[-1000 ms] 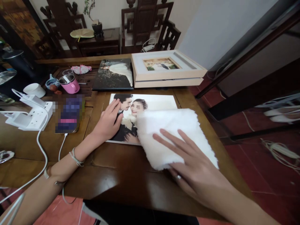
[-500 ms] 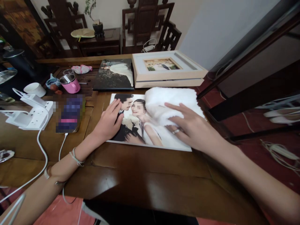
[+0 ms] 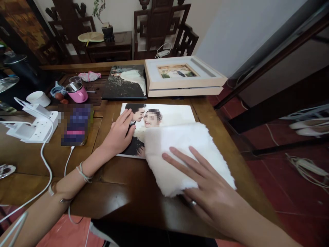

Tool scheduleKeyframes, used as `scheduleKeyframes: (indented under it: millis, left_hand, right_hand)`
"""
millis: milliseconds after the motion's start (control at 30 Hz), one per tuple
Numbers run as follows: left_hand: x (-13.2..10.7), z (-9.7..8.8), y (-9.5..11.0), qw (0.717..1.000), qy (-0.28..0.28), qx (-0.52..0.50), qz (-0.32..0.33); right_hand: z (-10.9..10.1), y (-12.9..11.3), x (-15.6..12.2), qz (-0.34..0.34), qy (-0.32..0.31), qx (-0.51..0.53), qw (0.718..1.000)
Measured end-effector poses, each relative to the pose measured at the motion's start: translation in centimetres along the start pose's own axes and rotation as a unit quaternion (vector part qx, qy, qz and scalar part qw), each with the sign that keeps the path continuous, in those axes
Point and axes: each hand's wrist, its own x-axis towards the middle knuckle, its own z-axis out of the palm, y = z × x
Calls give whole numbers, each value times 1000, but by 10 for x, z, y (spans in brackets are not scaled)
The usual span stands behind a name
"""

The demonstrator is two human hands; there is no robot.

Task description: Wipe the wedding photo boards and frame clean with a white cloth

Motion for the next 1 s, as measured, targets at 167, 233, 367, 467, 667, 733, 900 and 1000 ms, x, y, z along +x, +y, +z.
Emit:
scheduleKeyframes:
  millis: [167,233,367,467,667,733,900,1000]
  left_hand:
    - [-5,-3,2,1000,7,-9,2]
    - [-10,-4,3,1000,6,-9,3]
    - [-20,-7,6,1000,5,-7,3]
    - [-25,-10,8,1000,3,-8,0]
    - [-26,-14,7,1000,2,-11,5]
    - [-25,-14,6,1000,0,-11,5]
    - [-20,-14,3,1000,1,-10,5]
    - [-20,-14,1,1000,5,-12,5]
  right_hand:
    - [-7,13,9,-7,-33,16,999]
    - [-7,23,14,-1,-35,0,999]
    - [-6,43,24,18,-30,-42,999]
    - [-6,50,28,38,-22,-58,997]
    - [-6,47,26,51,-22,-70,996]
    - [-6,44,23,48,-27,-65,996]
    - [-8,37,15,46,-21,-47,998]
    - [-11,37,12,43,-25,-39,998]
